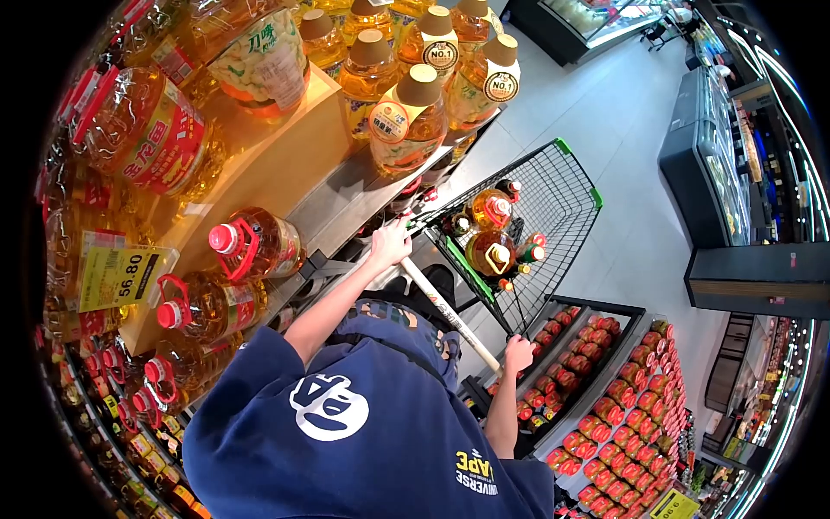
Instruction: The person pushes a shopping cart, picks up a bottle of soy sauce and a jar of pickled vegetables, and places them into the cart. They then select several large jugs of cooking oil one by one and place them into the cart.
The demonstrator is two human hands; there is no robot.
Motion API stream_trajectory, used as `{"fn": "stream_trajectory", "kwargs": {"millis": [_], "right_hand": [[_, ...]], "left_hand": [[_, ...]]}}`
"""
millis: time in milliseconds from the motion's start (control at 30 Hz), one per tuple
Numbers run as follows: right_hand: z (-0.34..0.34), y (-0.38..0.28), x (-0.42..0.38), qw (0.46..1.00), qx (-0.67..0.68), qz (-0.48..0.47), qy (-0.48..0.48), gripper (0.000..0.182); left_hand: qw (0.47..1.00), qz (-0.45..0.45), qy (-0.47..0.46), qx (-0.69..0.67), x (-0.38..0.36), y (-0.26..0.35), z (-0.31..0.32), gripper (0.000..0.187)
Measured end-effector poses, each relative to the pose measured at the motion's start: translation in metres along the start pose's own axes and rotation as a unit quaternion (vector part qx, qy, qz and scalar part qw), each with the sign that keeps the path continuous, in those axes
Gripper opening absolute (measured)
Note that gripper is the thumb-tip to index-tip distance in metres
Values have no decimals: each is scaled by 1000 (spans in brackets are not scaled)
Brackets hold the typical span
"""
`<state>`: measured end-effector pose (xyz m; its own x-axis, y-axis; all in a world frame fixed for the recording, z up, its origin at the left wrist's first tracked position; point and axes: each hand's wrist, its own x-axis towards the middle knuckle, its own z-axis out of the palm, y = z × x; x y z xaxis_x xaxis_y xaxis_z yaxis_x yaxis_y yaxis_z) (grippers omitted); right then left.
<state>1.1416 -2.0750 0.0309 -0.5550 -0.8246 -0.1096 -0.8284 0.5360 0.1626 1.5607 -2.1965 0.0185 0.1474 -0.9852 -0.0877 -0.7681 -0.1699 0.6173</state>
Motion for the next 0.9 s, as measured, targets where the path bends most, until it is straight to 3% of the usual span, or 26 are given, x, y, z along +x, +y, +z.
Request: {"fn": "stream_trajectory", "kwargs": {"millis": [133, 300, 333, 533, 567, 800, 900], "right_hand": [[0, 1, -1, 1000, -4, 5, -3, 47], [-5, -3, -3, 999, -4, 27, -29, 50], [1, 1, -2, 1000, 1, 16, -20, 50], [8, 8, -4, 1000, 5, -14, 6, 47], [4, 6, -4, 1000, 5, 6, -26, 54], [-7, 7, -12, 997, 29, 13, -73, 52], [-9, 11, -16, 996, 37, -3, -79, 52]], "left_hand": [[999, -14, -33, -9, -1, -4, 1, 56], [1000, -1, -21, -12, -2, -8, 7, 49], [1000, -3, -2, -3, -2, -11, 12, 58], [999, -13, -45, -3, 1, -17, 20, 55], [999, -7, -35, 1, 0, -16, 17, 56], [998, -18, -66, 6, -7, -8, 1, 50], [1000, -2, -23, -6, -10, -14, 8, 45]]}}
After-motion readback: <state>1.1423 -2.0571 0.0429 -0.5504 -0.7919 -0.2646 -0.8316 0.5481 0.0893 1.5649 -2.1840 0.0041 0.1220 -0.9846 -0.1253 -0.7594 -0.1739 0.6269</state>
